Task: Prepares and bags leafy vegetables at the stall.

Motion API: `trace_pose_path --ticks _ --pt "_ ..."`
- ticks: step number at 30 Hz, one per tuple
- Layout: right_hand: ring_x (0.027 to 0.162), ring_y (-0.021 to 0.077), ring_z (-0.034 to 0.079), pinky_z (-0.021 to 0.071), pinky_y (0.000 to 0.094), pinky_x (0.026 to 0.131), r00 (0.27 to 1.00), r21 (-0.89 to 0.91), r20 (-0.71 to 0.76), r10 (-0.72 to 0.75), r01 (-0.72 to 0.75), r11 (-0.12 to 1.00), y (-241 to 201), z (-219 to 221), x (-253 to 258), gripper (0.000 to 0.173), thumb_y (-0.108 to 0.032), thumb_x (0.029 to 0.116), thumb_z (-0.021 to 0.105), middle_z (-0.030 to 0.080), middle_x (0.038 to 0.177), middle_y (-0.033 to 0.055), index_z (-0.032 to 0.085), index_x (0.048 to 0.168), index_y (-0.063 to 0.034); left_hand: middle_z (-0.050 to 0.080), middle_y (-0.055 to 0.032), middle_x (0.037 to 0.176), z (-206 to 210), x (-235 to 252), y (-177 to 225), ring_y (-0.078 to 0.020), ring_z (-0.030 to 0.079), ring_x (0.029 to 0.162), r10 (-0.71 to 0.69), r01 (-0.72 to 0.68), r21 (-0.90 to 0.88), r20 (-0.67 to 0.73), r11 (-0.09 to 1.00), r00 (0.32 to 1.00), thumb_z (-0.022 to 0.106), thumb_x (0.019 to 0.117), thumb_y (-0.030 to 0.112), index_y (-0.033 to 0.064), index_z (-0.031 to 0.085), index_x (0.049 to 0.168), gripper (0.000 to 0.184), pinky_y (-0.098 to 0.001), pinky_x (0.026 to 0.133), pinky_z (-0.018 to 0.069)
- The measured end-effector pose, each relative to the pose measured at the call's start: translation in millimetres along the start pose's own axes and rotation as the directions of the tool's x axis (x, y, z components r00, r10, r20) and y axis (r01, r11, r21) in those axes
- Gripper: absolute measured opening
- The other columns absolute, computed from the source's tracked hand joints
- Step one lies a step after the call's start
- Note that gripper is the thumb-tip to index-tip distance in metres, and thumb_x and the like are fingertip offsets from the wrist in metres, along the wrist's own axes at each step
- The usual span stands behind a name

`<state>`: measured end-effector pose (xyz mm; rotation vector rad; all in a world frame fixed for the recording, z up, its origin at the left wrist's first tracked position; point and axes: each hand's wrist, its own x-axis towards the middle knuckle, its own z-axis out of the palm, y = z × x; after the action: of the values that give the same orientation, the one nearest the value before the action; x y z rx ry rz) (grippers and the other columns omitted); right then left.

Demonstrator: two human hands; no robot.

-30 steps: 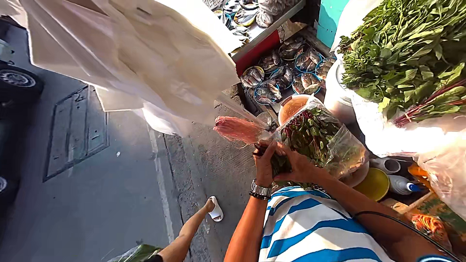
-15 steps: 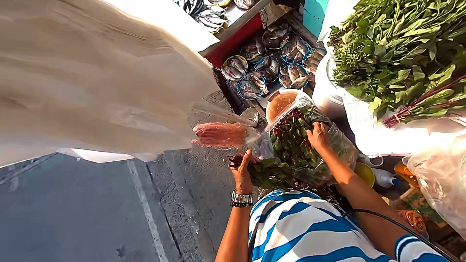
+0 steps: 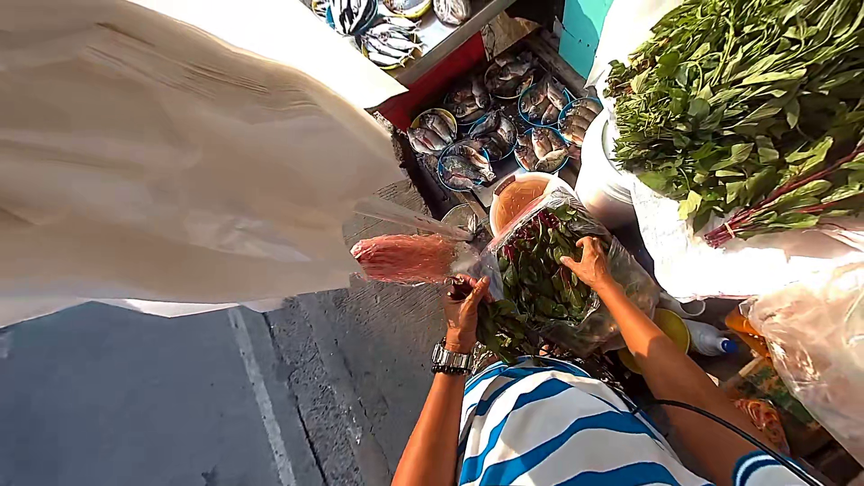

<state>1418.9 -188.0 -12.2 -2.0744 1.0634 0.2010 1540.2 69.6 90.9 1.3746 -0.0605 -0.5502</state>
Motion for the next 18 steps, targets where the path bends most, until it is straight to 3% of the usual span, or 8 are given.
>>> trace_pose_path --ticks 2,5,9,12,14,16,18 --pt "0.133 0.0473 0.051 0.0462 0.0583 0.106 0.997 -0.045 -0.018 0.078 -0.079 0.996 -8.7 8.1 1.7 0.076 -0.037 0.0892 0.079 0.045 0.148 0.0335 0.047 0.143 0.0068 0.066 -0.0044 0.061 3.3 -1.5 -0.6 -0.0136 0.065 0.053 -0.009 0.009 -0.006 0.012 1.0 1.0 0.069 0.0886 0.0 0.0072 0.059 0.078 0.016 -0.0286 0.057 0.0583" --pt "0.134 0.0486 0.05 0.0496 0.0543 0.105 0.992 -0.119 -0.034 0.122 -0.125 0.985 -24.9 15.6 -0.4 0.066 -0.015 0.0927 0.072 0.035 0.153 0.0361 0.042 0.146 0.0101 0.066 -0.0044 0.062 3.5 -4.0 3.0 -0.014 0.065 0.055 -0.009 0.009 0.003 0.031 1.0 0.999 0.069 0.089 0.001 0.0073 0.059 0.079 0.016 -0.0297 0.06 0.0586" --pt "0.128 0.0448 0.057 0.0487 0.0571 0.103 0.991 -0.131 0.095 0.097 -0.085 0.988 -30.0 9.3 -2.0 0.054 -0.008 0.0959 0.064 0.051 0.144 0.0306 0.045 0.145 0.0054 0.066 -0.0038 0.06 -0.2 -3.3 2.7 -0.0134 0.065 0.052 -0.006 0.006 0.029 0.003 1.0 1.0 0.068 0.0894 0.001 0.0075 0.059 0.078 0.016 -0.0285 0.057 0.0582" --pt "0.114 0.041 0.064 0.0499 0.0557 0.1 0.983 0.076 0.16 0.09 -0.103 0.992 -30.9 -6.1 -6.0 0.066 -0.009 0.0878 0.075 0.064 0.123 0.0268 0.046 0.146 0.001 0.067 -0.004 0.061 -5.4 -3.8 3.9 -0.0128 0.064 0.052 -0.022 0.023 0.054 -0.009 0.998 1.0 0.068 0.0895 0.001 0.0043 0.064 0.084 0.007 -0.0277 0.056 0.058" --pt "0.109 0.038 0.064 0.0493 0.0534 0.1 0.966 0.201 0.257 0.028 -0.081 0.976 -19.6 -8.1 -4.0 0.068 -0.008 0.0836 0.08 0.064 0.12 0.0263 0.051 0.145 0.0005 0.068 -0.0037 0.063 -7.2 -3.6 3.0 -0.0121 0.064 0.053 -0.032 0.033 0.058 -0.007 0.998 0.999 0.068 0.089 0.001 0.003 0.066 0.087 0.004 -0.0273 0.056 0.058" --pt "0.108 0.0346 0.063 0.049 0.0507 0.1 0.934 0.224 0.356 -0.017 -0.068 0.972 -8.1 -6.1 -3.4 0.063 -0.015 0.0851 0.082 0.064 0.124 0.0254 0.056 0.14 0.0008 0.068 -0.0035 0.063 -7.3 -3.9 0.7 -0.0116 0.064 0.053 -0.039 0.039 0.057 -0.001 0.998 0.999 0.068 0.0889 0.0 0.0031 0.066 0.087 0.004 -0.0267 0.056 0.0577" --pt "0.107 0.0332 0.064 0.0505 0.0503 0.097 0.917 0.234 0.397 -0.04 -0.059 0.97 -5.5 -7.8 -6.7 0.065 -0.031 0.089 0.081 0.064 0.124 0.0244 0.056 0.14 -0.0001 0.068 -0.004 0.063 -6.0 -3.1 -0.4 -0.0118 0.064 0.053 -0.047 0.047 0.053 0.004 0.998 0.999 0.067 0.0895 0.0 0.0027 0.066 0.087 0.004 -0.0269 0.057 0.0577"
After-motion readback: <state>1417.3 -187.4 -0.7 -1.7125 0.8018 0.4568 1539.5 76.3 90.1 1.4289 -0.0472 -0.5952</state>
